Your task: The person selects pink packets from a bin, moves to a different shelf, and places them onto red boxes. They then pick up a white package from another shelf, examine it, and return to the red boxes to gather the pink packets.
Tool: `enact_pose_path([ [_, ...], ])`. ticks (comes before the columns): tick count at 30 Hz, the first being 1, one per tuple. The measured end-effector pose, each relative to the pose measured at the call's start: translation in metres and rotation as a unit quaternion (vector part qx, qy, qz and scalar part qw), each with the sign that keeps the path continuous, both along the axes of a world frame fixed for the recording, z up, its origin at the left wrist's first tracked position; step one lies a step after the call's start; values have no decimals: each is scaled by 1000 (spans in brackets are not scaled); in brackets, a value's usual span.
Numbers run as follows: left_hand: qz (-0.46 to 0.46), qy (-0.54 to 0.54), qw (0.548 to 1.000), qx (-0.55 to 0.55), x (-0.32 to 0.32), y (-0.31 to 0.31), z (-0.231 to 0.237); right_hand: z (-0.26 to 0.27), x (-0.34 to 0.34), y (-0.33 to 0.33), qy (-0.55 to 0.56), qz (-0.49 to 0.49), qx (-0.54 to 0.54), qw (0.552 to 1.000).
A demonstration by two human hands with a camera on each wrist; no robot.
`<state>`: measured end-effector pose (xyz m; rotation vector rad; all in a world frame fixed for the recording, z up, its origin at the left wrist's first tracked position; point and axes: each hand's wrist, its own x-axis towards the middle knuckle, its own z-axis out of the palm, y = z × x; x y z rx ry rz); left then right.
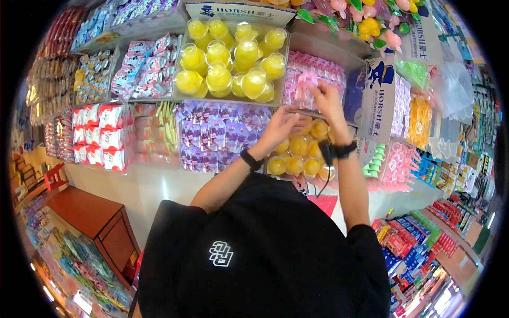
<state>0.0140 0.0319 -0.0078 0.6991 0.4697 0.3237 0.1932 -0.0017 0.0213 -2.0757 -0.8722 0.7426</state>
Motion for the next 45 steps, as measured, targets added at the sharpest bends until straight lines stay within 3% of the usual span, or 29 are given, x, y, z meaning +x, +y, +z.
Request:
enact_pose_path([
  [3,4,7,1000,4,0,-1,-3,-27,46,38,-68,85,-44,993],
  [6,4,23,1000,19,-1,2,4,-37,59,72,-129,121,-129,976],
  [11,7,13,1000,-2,-5,5,-4,-107,60,85,-151,138,-152,967],
  [17,3,22,1000,-17,-4,5,-3,-101,50,84,-157,101,-153,970],
  [20,0,23,999,-24,-2,6,-2,-97,53,86,-100,88,-229,964],
  [22,-1,32,999,-27,-2,7,1,-102,51,85,-183,79,-203,959],
  [26,-2,36,999,-19,-4,8,1,-91,42,88,-210,75,-193,956],
  [28,-4,21,1000,-9,-4,10,-2,-77,41,88,-170,109,-173,964],
  [32,0,45,998,-33,-5,5,3,-37,20,60,-208,68,28,975],
  [34,1,63,998,8,-5,3,7,-7,-1,33,-219,59,41,973],
  [35,0,69,997,17,-6,2,5,26,-15,15,-128,48,60,989],
  [37,-2,40,999,33,-10,-1,4,57,-38,-23,-146,25,70,986],
  [39,-10,10,998,60,-14,-2,0,96,-64,-59,-149,66,88,983],
  [40,-8,-5,996,86,-20,-9,8,117,-79,-74,-74,102,67,990],
  [41,-23,-44,991,122,-28,-15,6,113,-99,-84,-176,123,103,971],
  [42,-64,-63,989,117,-28,-24,9,144,-134,-95,-235,82,71,966],
  [43,-51,-38,991,115,-32,-33,15,175,-154,-102,-198,103,174,959],
  [44,-33,-6,993,116,-38,-40,22,204,-181,-106,-205,68,163,963],
  [45,-10,24,992,120,-42,-44,26,230,-207,-106,-241,165,195,936],
])
